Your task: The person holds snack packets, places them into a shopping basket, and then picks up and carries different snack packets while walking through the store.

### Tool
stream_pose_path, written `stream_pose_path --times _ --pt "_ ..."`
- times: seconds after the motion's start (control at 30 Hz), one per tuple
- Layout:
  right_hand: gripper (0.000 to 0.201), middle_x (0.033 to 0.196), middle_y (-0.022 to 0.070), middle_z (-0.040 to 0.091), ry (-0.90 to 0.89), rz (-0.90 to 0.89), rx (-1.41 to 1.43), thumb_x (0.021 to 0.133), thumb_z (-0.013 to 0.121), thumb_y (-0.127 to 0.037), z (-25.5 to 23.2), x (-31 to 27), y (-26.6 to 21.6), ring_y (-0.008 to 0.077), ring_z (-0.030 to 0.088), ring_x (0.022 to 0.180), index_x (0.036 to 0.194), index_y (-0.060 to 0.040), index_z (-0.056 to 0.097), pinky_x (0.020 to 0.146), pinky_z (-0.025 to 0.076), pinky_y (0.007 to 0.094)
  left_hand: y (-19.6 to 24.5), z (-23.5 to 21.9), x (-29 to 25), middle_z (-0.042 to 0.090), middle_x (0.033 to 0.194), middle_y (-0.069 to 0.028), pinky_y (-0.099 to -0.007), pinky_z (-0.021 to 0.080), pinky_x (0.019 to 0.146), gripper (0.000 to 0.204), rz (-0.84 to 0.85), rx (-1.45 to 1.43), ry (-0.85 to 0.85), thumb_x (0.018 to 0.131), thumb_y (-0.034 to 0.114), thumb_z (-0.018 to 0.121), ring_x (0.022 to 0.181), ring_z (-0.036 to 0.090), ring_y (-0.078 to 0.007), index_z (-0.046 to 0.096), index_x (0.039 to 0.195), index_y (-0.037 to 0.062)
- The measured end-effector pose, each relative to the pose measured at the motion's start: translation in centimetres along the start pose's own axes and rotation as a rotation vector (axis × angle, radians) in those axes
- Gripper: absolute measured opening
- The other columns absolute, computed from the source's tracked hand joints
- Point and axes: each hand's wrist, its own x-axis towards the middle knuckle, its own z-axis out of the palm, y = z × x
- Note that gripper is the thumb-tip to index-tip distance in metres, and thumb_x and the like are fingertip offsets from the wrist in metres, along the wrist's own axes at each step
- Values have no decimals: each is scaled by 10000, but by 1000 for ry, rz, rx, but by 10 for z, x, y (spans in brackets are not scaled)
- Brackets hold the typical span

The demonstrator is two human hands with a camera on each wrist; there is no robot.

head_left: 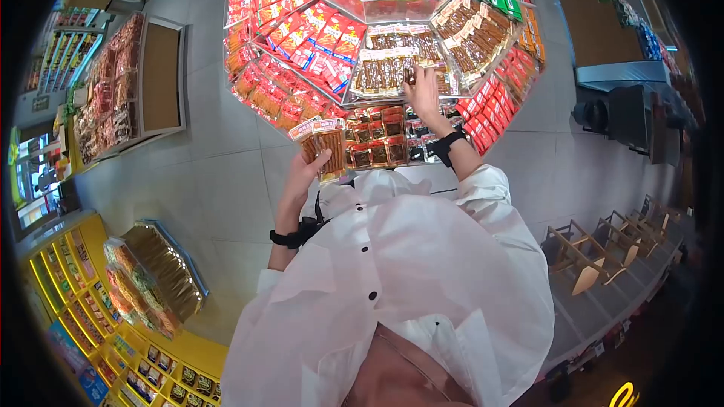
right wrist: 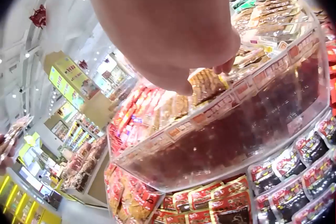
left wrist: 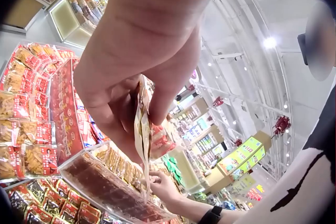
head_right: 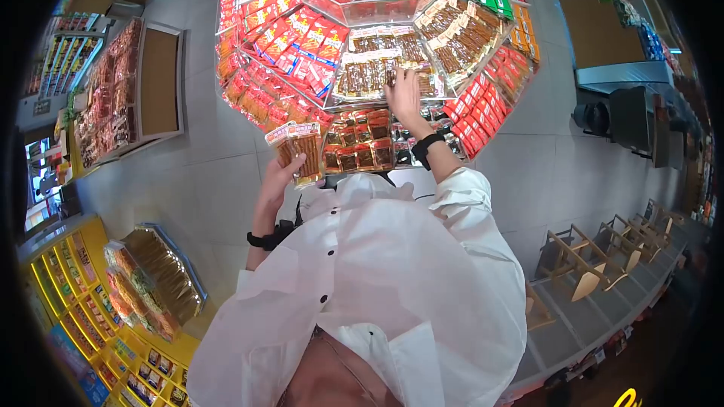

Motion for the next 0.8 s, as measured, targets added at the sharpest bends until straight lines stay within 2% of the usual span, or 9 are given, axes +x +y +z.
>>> stream_pose_path --times 0.07,0.13,0.2,0.3,0.4,0.47,0.63,0.73,0.8 --pt "425 1039 186 536 -40 -34 281 868 687 -196 -11 -22 -23 340 580 940 1214 -20 513 806 482 425 7 15 6 662 1134 -45 -299 464 901 355 66 -9 38 902 159 689 1012 608 -118 591 1202 -3" --pt "335 919 96 581 -355 50 833 931 642 -208 -7 -56 -45 240 627 785 1180 -12 535 699 507 351 8 29 15 669 1117 -49 -296 470 885 349 84 -28 15 896 158 696 999 611 -116 600 1191 -2" --pt "266 821 20 598 -765 342 1408 964 614 -212 -58 -86 -93 127 601 694 1132 -17 547 636 490 276 7 41 22 675 1101 -53 -292 475 869 343 107 -39 -8 891 158 704 987 614 -113 609 1180 -2" --pt "153 797 -19 618 -643 309 1345 955 629 -171 -53 -123 -89 40 551 715 1017 -52 556 618 460 228 1 58 32 700 981 -34 -276 493 771 255 87 163 -191 927 196 661 862 631 -89 661 1101 8" --pt "123 800 -44 607 -543 414 1224 942 645 -156 -68 -111 -61 36 548 702 982 -65 573 607 448 214 -5 64 35 698 955 -28 -267 494 737 263 171 289 -212 961 221 614 810 628 -78 658 1108 8" --pt "147 821 -33 631 -417 407 1249 937 655 -182 -71 -87 -26 41 565 735 990 -53 611 645 454 210 0 63 28 690 949 -33 -261 491 726 286 89 224 -269 978 238 585 817 621 -76 644 1129 3" --pt "292 772 71 693 -50 289 662 857 724 -244 -20 22 86 116 604 663 989 13 682 604 483 286 -7 55 12 675 983 -39 -291 512 778 296 167 271 -110 962 188 608 858 616 -89 592 1177 -16" --pt "280 826 46 682 -246 501 519 892 699 -220 -2 58 107 88 585 708 1023 26 672 632 465 262 -10 47 -5 664 1039 -53 -290 521 795 308 250 158 -143 947 139 623 879 629 -103 555 1201 -21" --pt "290 820 62 687 -316 574 508 864 722 -251 2 66 107 128 614 712 999 4 691 656 485 300 -4 49 -21 666 1049 -65 -286 531 798 298 137 60 -127 951 131 614 896 651 -121 546 1203 -11"
